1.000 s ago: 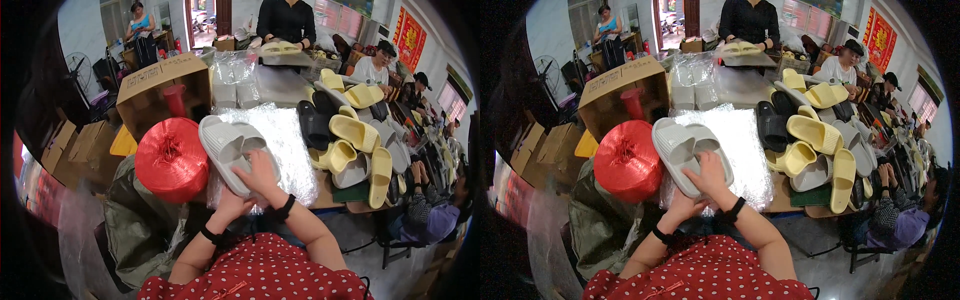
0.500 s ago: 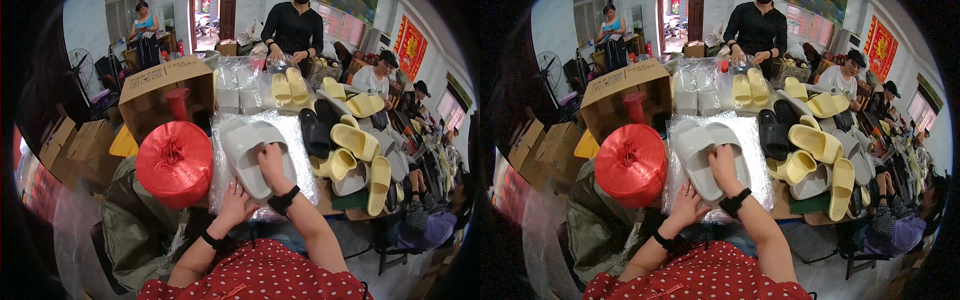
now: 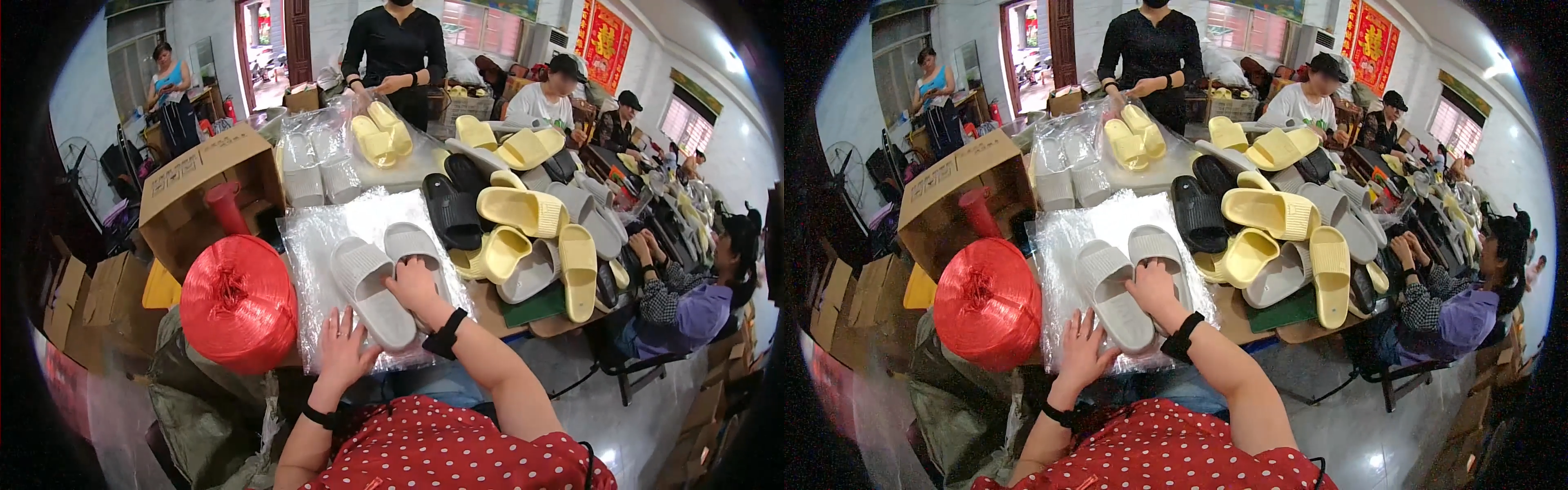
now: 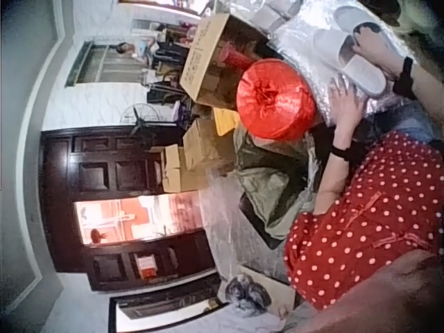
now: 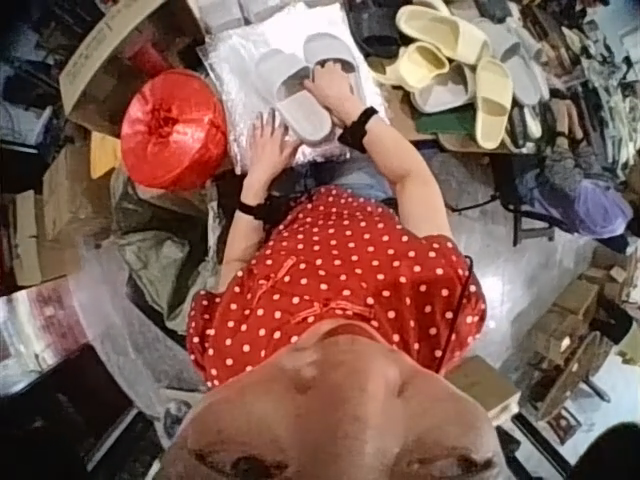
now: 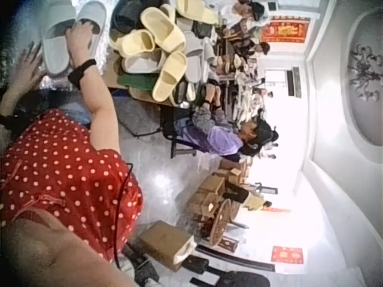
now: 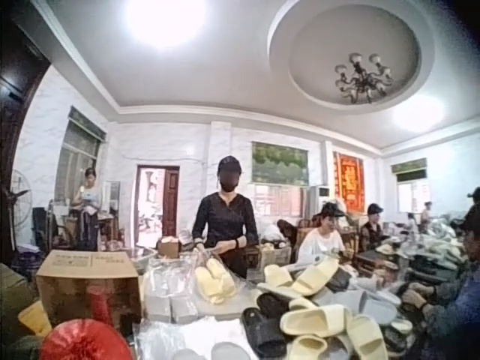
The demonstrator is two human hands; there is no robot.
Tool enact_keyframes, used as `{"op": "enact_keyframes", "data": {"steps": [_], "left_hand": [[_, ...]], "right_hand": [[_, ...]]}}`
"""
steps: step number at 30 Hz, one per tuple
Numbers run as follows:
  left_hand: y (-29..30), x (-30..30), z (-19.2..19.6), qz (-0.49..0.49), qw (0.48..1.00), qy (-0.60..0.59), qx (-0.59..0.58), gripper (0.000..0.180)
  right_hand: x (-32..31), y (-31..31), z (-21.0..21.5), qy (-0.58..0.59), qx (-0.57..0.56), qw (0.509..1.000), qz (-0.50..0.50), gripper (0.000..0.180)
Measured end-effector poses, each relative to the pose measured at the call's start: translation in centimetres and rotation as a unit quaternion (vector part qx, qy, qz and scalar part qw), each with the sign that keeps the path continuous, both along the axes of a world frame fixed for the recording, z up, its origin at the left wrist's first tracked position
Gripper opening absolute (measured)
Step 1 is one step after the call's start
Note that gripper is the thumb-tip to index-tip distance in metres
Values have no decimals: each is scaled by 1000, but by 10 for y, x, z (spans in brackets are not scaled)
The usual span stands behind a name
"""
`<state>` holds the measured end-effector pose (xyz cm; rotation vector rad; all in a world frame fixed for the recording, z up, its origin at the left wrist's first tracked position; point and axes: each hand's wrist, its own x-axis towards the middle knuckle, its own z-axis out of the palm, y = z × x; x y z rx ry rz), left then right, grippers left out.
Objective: The recorder is inspecting and putting pairs of slippers and sandals into plastic bags for packaging.
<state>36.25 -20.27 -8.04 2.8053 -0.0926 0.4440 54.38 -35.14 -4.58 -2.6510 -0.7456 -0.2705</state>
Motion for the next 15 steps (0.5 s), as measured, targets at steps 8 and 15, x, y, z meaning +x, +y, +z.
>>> {"op": "enact_keyframes", "data": {"steps": [8, 15], "left_hand": [[-3, -4, 13, -8, 1000, 28, -2, 77], [-6, 9, 36, 10, 998, 65, 10, 77]], "right_hand": [[-11, -34, 8, 8, 155, 988, -6, 35], [-91, -106, 32, 53, 402, 913, 32, 19]]}}
